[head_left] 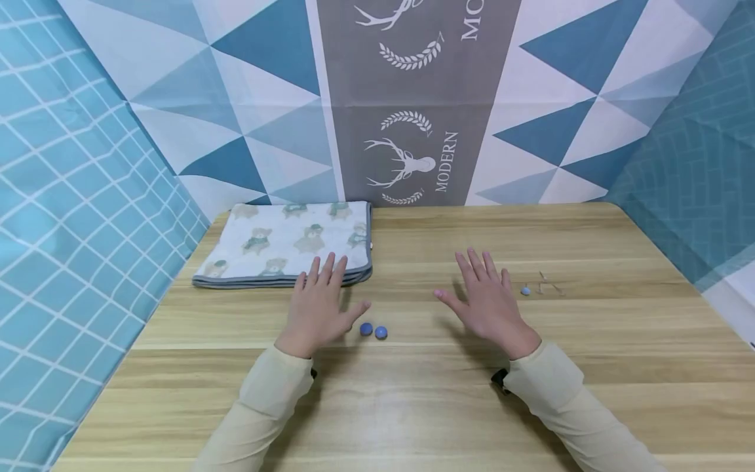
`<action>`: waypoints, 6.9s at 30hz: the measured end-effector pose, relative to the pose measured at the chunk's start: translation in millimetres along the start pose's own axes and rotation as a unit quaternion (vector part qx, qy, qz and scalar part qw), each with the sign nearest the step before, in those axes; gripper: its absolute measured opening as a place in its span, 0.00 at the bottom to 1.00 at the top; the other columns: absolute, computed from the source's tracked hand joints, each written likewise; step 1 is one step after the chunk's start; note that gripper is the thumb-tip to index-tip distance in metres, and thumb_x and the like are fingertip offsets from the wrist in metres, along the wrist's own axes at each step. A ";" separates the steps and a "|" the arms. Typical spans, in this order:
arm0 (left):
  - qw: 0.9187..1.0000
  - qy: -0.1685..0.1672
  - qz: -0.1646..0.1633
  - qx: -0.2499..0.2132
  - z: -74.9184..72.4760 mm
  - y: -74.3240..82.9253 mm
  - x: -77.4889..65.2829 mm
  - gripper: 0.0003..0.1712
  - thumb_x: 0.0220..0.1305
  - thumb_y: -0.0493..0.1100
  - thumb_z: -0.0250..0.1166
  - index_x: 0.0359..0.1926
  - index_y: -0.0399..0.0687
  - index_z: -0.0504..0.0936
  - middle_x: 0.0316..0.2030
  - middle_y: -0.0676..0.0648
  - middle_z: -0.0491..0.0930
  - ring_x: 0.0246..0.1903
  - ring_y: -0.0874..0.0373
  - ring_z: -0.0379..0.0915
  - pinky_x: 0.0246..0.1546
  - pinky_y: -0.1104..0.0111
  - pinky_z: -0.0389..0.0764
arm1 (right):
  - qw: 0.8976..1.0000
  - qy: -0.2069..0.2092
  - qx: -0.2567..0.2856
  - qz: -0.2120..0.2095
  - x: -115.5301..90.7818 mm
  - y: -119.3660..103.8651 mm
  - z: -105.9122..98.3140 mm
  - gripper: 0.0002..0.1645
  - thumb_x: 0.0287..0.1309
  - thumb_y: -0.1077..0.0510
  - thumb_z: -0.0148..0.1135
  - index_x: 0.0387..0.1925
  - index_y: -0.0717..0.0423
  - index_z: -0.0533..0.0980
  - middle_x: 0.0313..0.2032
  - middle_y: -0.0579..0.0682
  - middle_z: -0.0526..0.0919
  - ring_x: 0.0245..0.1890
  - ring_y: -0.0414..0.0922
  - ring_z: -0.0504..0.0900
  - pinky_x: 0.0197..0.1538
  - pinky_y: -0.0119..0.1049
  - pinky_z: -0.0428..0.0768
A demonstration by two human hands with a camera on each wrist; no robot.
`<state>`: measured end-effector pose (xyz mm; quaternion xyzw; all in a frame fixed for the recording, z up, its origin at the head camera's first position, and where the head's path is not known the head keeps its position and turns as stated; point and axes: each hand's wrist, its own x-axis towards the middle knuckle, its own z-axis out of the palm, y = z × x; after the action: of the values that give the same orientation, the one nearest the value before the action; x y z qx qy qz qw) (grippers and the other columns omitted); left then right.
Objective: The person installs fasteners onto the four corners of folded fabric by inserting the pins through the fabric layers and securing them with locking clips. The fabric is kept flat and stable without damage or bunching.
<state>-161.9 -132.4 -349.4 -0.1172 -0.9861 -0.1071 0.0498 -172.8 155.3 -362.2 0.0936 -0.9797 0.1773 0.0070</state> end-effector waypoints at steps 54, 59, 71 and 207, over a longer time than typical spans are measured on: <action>0.977 -0.158 -0.142 0.035 3.8 -120.4 85.5 0.45 0.68 0.61 0.45 0.76 0.38 0.49 0.74 0.29 0.51 0.70 0.28 0.50 0.67 0.37 0.60 | 0.999 -0.029 -0.033 -0.032 25.3 2.9 -19.2 0.55 0.65 0.27 0.45 0.78 0.54 0.42 0.79 0.59 0.38 0.79 0.62 0.35 0.75 0.69 0.39; 0.982 -0.143 -0.110 0.057 15.2 -96.3 90.9 0.44 0.69 0.62 0.46 0.75 0.39 0.54 0.72 0.30 0.56 0.68 0.30 0.55 0.66 0.38 0.63 | 0.998 -0.033 -0.039 -0.033 25.0 6.2 -16.1 0.54 0.66 0.28 0.46 0.78 0.55 0.42 0.79 0.59 0.39 0.79 0.62 0.36 0.74 0.69 0.40; 0.987 -0.149 -0.040 0.049 21.0 -41.4 98.3 0.44 0.69 0.67 0.46 0.75 0.43 0.57 0.72 0.33 0.58 0.69 0.31 0.56 0.64 0.42 0.68 | 0.998 -0.039 -0.038 -0.029 24.3 9.7 -16.2 0.55 0.65 0.26 0.45 0.78 0.55 0.43 0.79 0.60 0.40 0.79 0.63 0.37 0.74 0.69 0.41; 0.912 -0.095 0.011 -0.398 29.8 76.7 154.7 0.16 0.64 0.35 0.65 0.52 0.37 0.81 0.49 0.37 0.83 0.51 0.48 0.80 0.48 0.68 0.83 | 0.963 0.026 0.241 -0.121 91.2 39.3 -20.3 0.08 0.59 0.63 0.66 0.40 0.62 0.84 0.36 0.60 0.87 0.30 0.38 0.79 0.33 0.24 0.77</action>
<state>-295.2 -18.8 -343.9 -0.1474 -0.8606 -0.4784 -0.0934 -270.1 182.0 -352.6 0.2057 -0.8888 0.4083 0.0307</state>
